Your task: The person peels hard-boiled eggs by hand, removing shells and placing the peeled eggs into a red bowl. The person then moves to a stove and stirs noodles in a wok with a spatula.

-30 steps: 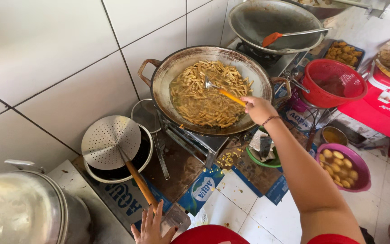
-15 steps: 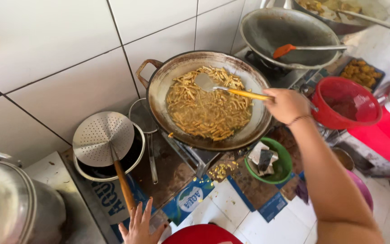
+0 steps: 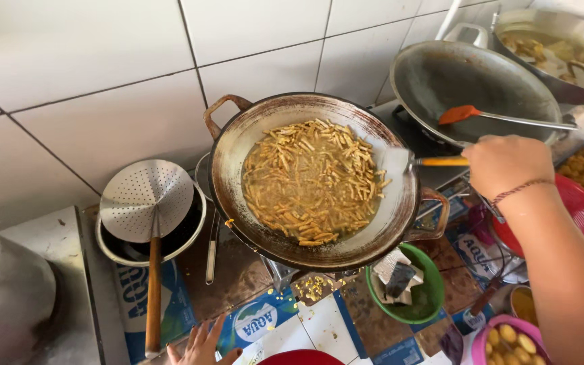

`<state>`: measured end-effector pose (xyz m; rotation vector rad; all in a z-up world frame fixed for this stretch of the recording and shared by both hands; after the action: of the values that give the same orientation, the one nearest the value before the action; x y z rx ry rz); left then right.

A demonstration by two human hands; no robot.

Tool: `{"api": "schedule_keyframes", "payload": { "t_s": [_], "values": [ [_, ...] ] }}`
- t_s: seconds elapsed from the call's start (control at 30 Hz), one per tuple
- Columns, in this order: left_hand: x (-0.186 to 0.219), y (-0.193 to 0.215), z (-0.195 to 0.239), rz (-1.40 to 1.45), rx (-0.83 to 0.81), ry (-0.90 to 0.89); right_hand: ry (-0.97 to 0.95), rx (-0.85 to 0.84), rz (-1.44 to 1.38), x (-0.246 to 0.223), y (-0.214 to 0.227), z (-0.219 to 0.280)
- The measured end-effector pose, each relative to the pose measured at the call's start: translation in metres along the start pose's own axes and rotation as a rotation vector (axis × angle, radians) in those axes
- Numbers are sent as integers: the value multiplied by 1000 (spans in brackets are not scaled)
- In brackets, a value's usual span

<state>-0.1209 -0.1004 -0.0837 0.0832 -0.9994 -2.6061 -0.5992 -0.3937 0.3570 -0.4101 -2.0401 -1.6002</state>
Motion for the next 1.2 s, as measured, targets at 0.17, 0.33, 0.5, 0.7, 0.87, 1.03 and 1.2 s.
{"api": "schedule_keyframes", "payload": {
  "t_s": [0.17, 0.33, 0.5, 0.7, 0.87, 1.03, 1.2],
  "values": [
    [-8, -13, -2, 17, -3, 44, 91, -351, -325, -15, -59, -24],
    [-18, -16, -6, -5, 18, 79, 188, -393, -601, -74, -102, -21],
    [-6, -15, 4, -18, -6, 58, 194, -152, -704, -115, -99, -20],
    [22, 5, 23, -6, -42, 33, 155, -62, -733, -112, -93, -8],
    [37, 23, 39, 26, -5, 29, 162, -3, -809, -84, -94, 6],
    [49, 29, 41, -7, -5, -15, 53, -139, -798, -57, -111, 19],
    [57, 31, 39, -23, 49, -44, 91, -120, -723, -33, -99, 31]
  ]
}}
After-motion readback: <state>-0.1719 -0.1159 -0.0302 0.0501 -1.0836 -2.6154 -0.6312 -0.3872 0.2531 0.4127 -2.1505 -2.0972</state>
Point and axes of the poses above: each hand's wrist, its own z-axis away from the middle knuckle, its own y-axis out of the back of the hand, x = y × z, the point moved 9 cm from there along -z, towards the middle knuckle, and after that the axes turned 1 degree about -y, right-handed, at the moved point
